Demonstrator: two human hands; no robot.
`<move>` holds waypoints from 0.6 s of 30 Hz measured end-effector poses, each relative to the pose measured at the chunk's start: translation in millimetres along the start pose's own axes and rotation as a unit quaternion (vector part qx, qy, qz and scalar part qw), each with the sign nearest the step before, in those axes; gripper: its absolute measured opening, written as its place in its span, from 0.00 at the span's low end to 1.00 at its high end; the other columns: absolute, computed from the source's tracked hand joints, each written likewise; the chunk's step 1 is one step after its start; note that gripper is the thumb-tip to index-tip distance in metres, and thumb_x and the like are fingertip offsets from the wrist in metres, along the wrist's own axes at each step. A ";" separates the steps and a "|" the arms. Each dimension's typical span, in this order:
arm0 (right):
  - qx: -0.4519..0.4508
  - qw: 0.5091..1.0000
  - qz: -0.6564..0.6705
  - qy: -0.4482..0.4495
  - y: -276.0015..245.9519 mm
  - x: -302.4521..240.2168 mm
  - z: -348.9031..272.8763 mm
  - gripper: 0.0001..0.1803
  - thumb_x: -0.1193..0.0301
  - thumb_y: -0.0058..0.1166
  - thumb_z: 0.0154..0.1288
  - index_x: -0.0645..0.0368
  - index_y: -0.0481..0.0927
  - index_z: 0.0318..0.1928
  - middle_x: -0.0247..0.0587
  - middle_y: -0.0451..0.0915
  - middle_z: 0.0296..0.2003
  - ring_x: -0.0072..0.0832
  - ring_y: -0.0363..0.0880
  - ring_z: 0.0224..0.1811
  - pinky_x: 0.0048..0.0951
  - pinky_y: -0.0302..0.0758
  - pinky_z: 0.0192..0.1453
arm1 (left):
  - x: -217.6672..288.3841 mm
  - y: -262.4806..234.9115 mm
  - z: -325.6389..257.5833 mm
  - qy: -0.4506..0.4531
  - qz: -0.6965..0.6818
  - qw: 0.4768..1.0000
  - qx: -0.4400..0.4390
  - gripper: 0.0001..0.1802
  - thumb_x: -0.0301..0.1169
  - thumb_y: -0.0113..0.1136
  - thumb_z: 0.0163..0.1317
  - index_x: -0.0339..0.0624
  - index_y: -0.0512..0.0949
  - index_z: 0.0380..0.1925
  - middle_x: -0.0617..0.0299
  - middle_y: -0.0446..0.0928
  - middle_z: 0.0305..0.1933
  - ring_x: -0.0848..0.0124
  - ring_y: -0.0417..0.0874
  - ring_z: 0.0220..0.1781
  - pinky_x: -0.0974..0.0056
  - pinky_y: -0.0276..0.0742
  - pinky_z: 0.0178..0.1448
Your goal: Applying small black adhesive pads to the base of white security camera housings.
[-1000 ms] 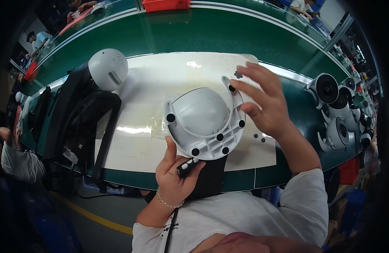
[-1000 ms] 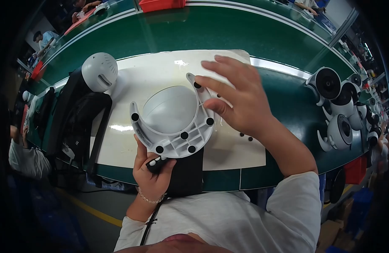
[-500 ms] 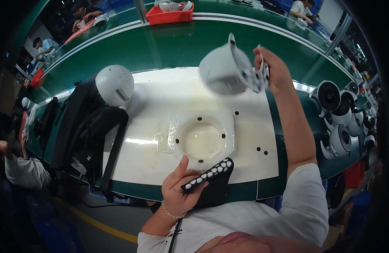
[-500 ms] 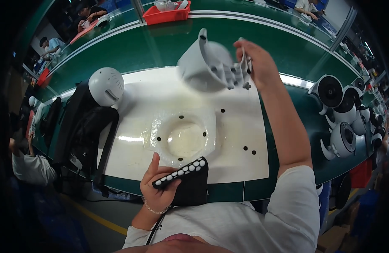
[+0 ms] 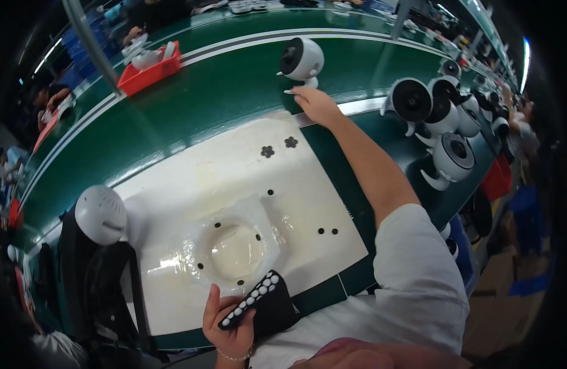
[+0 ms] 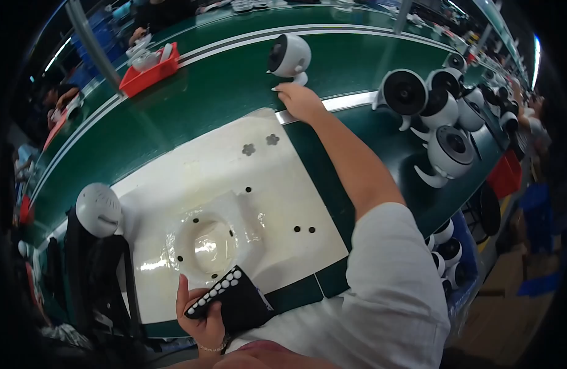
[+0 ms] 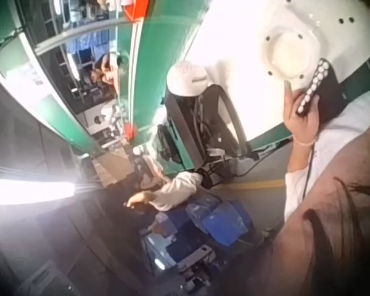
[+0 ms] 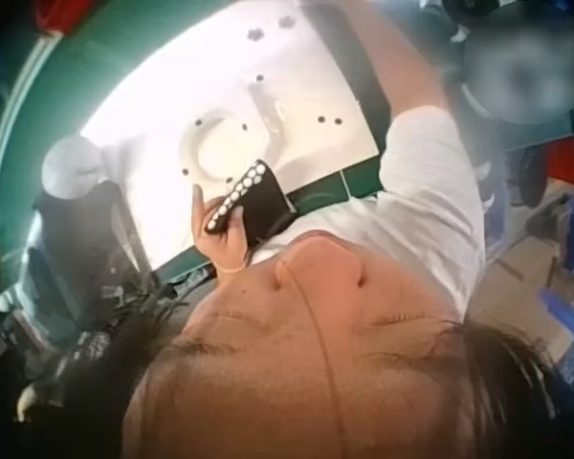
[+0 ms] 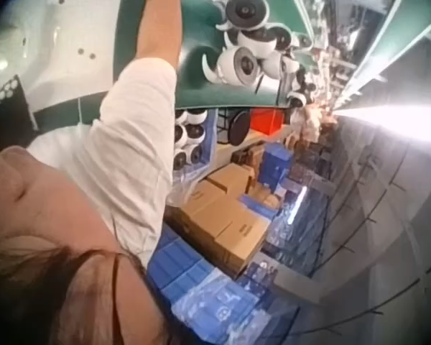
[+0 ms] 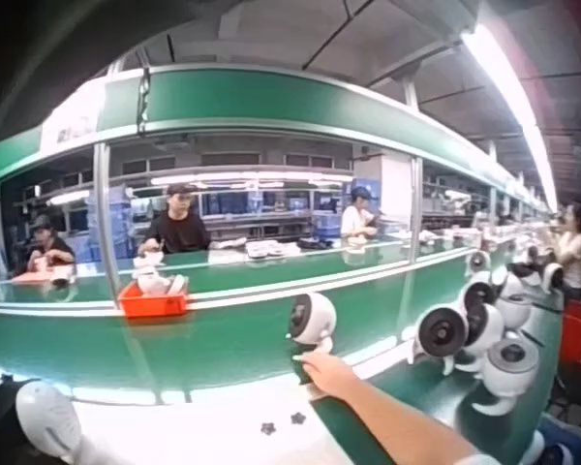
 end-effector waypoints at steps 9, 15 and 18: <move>-0.046 0.941 -0.261 0.211 -175.1 -13.8 -210.6 0.16 0.66 0.45 0.59 0.61 0.73 0.45 0.48 0.74 0.44 0.41 0.70 0.48 0.36 0.66 0.52 | -5.5 2.5 -5.3 -0.009 -0.041 0.999 0.028 0.35 0.30 0.61 0.49 0.27 0.59 0.55 0.62 0.71 0.28 0.80 0.68 0.25 0.78 0.61 0.30; 0.035 0.911 -0.334 0.239 -189.2 -5.8 -280.0 0.19 0.65 0.48 0.58 0.60 0.71 0.48 0.44 0.72 0.41 0.41 0.71 0.44 0.36 0.66 0.51 | 5.9 5.1 -7.3 0.007 -0.026 1.000 0.003 0.12 0.27 0.63 0.45 0.29 0.72 0.25 0.45 0.69 0.51 0.66 0.76 0.33 0.67 0.70 0.38; 0.037 0.940 -0.214 0.262 -192.4 -11.1 -288.0 0.19 0.71 0.51 0.55 0.62 0.71 0.48 0.46 0.72 0.41 0.43 0.70 0.45 0.36 0.67 0.51 | 7.4 9.2 -3.1 -0.018 -0.057 0.998 0.010 0.13 0.24 0.64 0.44 0.27 0.74 0.28 0.47 0.71 0.48 0.69 0.76 0.34 0.69 0.70 0.40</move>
Point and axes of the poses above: each hand's wrist, its own z-axis towards the middle knuckle, its own y-axis out of the palm, x = y × z, the point moved 4 cm from there along z, towards the middle knuckle
